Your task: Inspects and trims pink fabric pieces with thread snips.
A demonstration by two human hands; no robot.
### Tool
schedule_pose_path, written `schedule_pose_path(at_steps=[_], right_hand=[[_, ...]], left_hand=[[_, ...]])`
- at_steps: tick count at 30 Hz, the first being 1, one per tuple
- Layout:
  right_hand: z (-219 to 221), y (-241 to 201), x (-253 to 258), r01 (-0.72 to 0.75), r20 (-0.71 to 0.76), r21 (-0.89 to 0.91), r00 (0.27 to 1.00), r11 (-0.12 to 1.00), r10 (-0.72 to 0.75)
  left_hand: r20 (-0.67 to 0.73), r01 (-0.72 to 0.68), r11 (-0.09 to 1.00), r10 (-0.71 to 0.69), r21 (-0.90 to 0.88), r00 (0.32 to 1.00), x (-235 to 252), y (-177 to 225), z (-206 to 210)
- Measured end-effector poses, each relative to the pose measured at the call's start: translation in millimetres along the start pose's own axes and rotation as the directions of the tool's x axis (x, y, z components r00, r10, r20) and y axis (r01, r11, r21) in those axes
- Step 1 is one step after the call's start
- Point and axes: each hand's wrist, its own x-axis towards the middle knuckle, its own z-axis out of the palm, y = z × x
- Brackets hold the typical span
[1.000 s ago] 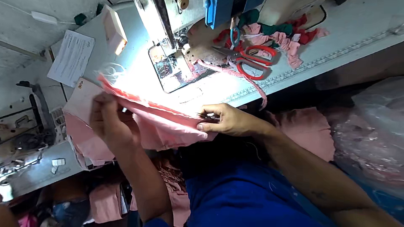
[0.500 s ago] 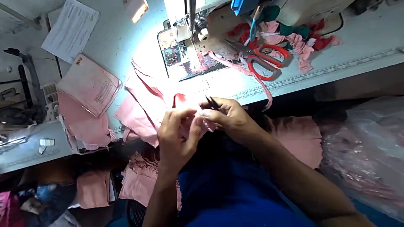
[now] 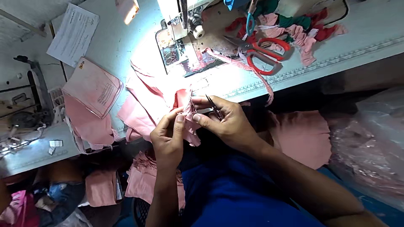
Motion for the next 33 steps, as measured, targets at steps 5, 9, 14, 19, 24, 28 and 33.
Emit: schedule_pose_path(at_steps=[5,9,14,19,24,28,33], right_hand=[[3,1,-4,0.191,-0.087,-0.311,0.970,0.931,-0.228],[2,-4,-5,0.310,-0.034,-0.377,0.937,0.873,-0.347],[1,-6,-1,0.323,0.004,-0.462,0.932,0.826,-0.362],[1,-6,1,0.334,0.006,-0.457,0.928,0.825,-0.372],[0,-10,2,0.373,0.038,-0.494,0.912,0.785,-0.409],[-2,-9,2,0.407,0.067,-0.539,0.893,0.738,-0.444],[-7,-11,8,0.266,0.023,-0.284,0.962,0.921,-0.271]], left_hand=[[0.009,0.052,0.990,-0.051,-0.130,0.999,0,3,-1],[0.038,-0.002,0.997,0.005,-0.078,0.999,-1,6,0],[0.024,-0.045,0.996,0.047,-0.071,0.999,1,8,2],[0.001,-0.038,0.999,0.038,-0.019,0.999,2,11,1],[-0.052,-0.114,0.988,0.120,0.101,0.991,0,15,3],[-0.026,-0.206,0.954,0.217,0.217,0.976,-1,16,6],[0.026,-0.230,0.949,0.229,0.214,0.973,3,16,5]])
